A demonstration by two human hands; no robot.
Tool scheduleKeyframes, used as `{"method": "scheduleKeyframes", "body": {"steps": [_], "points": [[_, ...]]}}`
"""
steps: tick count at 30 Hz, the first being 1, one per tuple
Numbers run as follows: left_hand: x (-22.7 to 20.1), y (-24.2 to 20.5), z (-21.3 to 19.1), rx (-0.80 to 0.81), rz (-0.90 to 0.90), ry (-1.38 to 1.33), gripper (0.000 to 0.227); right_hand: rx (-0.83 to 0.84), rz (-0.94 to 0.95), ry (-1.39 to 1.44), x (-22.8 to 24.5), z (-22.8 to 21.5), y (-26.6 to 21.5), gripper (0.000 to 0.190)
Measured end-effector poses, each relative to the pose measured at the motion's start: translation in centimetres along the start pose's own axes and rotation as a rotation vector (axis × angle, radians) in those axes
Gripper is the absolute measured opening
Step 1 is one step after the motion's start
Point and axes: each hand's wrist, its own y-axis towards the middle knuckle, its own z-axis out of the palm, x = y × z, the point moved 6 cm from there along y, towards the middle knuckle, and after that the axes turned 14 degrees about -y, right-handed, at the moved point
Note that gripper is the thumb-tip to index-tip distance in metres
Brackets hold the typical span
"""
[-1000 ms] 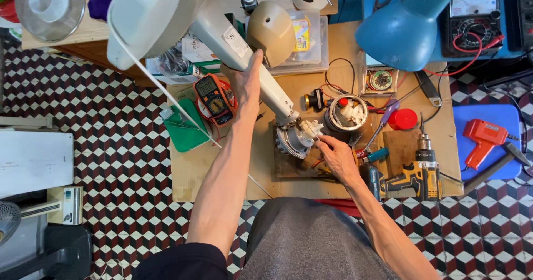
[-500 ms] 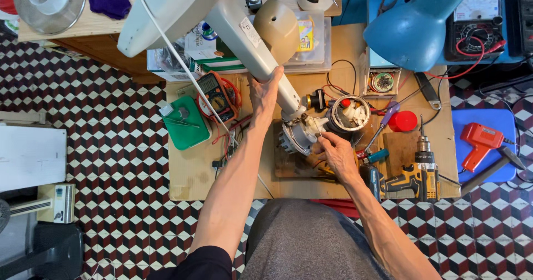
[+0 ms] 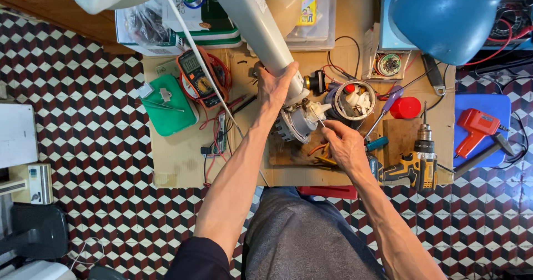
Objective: The person repairs a white electric fan by removing the motor housing, cleaning the internal components with a cloth, and reassembling the parts using pliers and a cordless drill.
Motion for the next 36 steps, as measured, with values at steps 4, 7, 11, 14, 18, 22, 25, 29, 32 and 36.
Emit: {"method": "scheduleKeyframes", "body": {"steps": [4, 7, 11, 14, 18, 22, 25, 29, 32, 36], "points": [[-0.2, 0.3, 0.4, -0.086, 0.099, 0.035, 0.082, 0.051, 0.095, -0.066, 1.0, -0.3, 0.2, 0.035], [0.1, 0.0, -0.1, -0.059, 0.062, 0.114, 0.08, 0.053, 0.103, -0.065, 1.1, -0.7, -0.2, 0.035], [0.1, -0.7, -0.7, -0.038, 0.045, 0.145, 0.082, 0.094, 0.082, -0.014, 0.8, -0.2, -0.8, 0.036], [-0.3, -1.2, -0.6, 0.002, 0.081, 0.134, 0.083, 0.102, 0.053, -0.085, 0.6, 0.2, -0.8, 0.038], [-0.9, -2.3, 0.3, 0.019, 0.071, 0.098, 0.086, 0.14, 0.059, -0.158, 0.1, 1.1, -0.3, 0.038], [-1.7, -3.0, 0.6, 0.041, 0.006, 0.107, 0.086, 0.117, -0.007, -0.242, 0.1, 1.3, 0.2, 0.037], [-2.0, -3.2, 0.4, 0.057, -0.045, 0.104, 0.091, 0.142, 0.045, -0.239, 0.2, 1.1, 0.2, 0.037], [-1.7, -3.8, 0.2, 0.034, -0.04, 0.122, 0.1, 0.164, 0.084, -0.325, 1.0, 0.7, 0.3, 0.037], [-1.4, -4.3, -0.3, 0.03, -0.047, 0.121, 0.096, 0.164, 0.05, -0.384, 1.8, 0.6, 0.7, 0.036], [-0.8, -5.7, -1.3, 0.062, 0.066, -0.102, 0.084, 0.16, -0.009, -0.476, 2.5, 0.5, 1.1, 0.035]]}}
